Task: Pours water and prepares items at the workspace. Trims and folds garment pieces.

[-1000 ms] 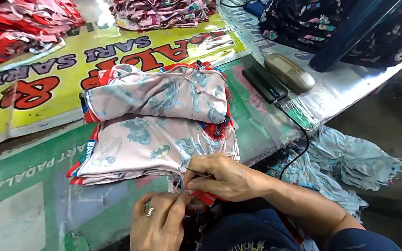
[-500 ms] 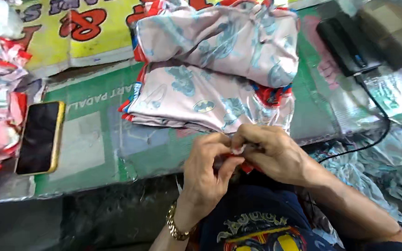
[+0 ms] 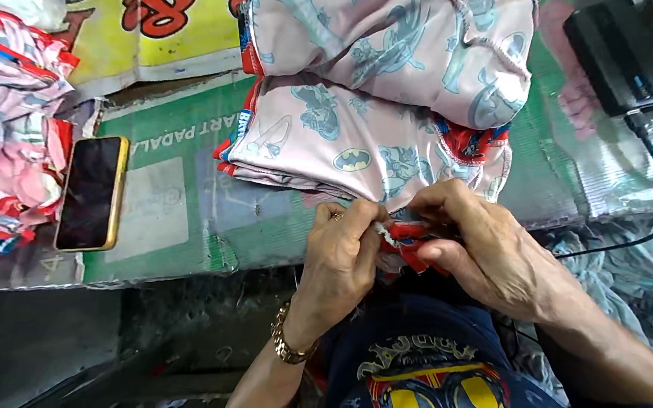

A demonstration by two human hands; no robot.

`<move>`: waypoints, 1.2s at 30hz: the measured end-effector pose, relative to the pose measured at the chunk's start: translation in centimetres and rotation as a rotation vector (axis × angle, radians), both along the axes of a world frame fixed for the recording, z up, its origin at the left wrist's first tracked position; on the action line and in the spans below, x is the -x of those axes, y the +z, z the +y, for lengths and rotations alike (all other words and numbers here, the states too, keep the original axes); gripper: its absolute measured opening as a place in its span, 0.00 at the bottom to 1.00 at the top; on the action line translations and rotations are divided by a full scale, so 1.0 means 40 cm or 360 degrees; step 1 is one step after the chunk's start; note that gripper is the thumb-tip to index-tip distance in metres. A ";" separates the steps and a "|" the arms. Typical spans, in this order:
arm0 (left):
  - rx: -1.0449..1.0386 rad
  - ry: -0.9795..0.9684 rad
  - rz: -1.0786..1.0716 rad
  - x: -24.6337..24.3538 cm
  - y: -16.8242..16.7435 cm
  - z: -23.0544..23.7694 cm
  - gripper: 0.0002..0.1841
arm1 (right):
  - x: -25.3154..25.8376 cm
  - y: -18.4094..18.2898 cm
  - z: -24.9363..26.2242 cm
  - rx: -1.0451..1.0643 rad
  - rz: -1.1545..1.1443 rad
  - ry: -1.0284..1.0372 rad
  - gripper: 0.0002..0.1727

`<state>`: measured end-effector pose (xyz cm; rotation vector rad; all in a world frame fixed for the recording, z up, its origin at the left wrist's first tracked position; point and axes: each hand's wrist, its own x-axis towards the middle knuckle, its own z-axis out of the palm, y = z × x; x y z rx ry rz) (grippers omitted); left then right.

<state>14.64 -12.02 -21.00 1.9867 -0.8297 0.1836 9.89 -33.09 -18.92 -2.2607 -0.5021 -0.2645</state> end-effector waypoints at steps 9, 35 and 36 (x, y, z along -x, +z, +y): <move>0.0007 0.0181 -0.0424 0.048 -0.029 -0.003 0.08 | 0.029 -0.007 0.009 0.0371 -0.0164 -0.0184 0.16; -0.0150 0.0192 -0.0756 0.119 -0.025 0.012 0.04 | 0.026 -0.019 -0.017 0.0392 -0.0363 0.0090 0.10; -0.0227 0.0107 -0.0661 0.127 -0.006 0.043 0.04 | 0.035 -0.004 -0.036 0.0377 -0.0248 0.0165 0.12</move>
